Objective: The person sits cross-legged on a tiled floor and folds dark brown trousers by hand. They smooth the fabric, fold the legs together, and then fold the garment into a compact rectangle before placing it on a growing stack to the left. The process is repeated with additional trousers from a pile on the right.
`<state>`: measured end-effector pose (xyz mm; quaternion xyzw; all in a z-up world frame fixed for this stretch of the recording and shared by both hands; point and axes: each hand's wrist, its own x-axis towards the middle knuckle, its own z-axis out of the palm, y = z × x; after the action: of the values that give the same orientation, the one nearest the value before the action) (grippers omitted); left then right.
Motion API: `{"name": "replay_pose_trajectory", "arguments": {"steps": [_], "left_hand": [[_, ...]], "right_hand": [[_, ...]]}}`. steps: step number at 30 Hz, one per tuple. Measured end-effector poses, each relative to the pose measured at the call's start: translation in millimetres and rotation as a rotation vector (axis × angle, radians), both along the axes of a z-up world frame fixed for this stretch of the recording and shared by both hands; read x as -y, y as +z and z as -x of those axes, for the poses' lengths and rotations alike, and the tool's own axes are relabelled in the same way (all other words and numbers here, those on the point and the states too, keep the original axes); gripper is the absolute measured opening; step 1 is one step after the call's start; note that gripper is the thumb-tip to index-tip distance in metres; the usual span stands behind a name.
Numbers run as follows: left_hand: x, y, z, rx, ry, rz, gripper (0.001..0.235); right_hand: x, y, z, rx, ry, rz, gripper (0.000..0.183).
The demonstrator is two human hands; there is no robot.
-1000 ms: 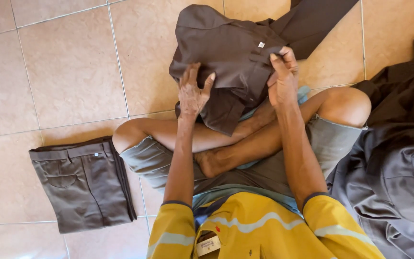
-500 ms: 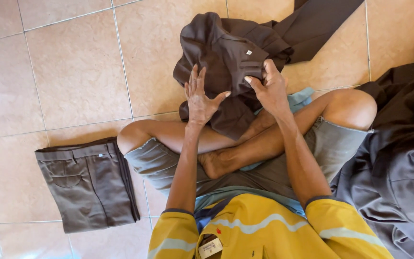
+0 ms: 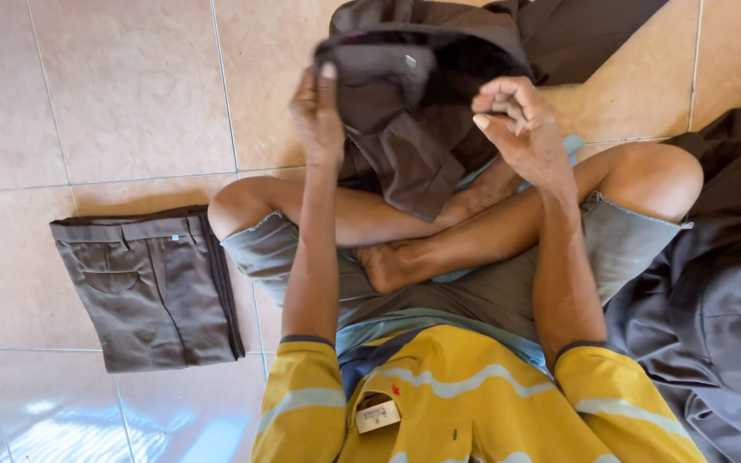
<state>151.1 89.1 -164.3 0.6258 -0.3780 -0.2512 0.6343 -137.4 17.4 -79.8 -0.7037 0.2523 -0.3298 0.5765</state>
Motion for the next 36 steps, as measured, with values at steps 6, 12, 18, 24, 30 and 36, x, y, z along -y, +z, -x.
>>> {"name": "replay_pose_trajectory", "arguments": {"steps": [6,12,18,24,30,36], "left_hand": [[-26.8,6.6,-72.8,-0.358,0.492,0.131,0.023],[-34.1,-9.7,-81.0,-0.46,0.555,0.2,0.023],[-33.0,22.8,-56.2,-0.138,0.551,0.131,0.031],[-24.2,92.9,37.9,0.221,-0.188,0.012,0.029],[-5.9,96.3,84.3,0.243,-0.524,-0.046,0.023],[-5.1,104.6,78.4,0.066,-0.604,-0.031,0.02]], "right_hand": [[-1.3,-43.6,0.3,-0.919,0.424,-0.076,0.048],[-54.2,-78.1,-49.7,-1.277,0.569,0.273,0.062],[-57.4,-62.1,-52.6,-0.351,0.299,0.49,0.022],[-47.5,-45.1,-18.5,-0.129,-0.107,0.349,0.021],[-35.0,-60.2,9.0,-0.088,-0.33,0.282,0.033],[-37.2,0.5,-8.4,-0.061,-0.333,0.327,0.034]]}}
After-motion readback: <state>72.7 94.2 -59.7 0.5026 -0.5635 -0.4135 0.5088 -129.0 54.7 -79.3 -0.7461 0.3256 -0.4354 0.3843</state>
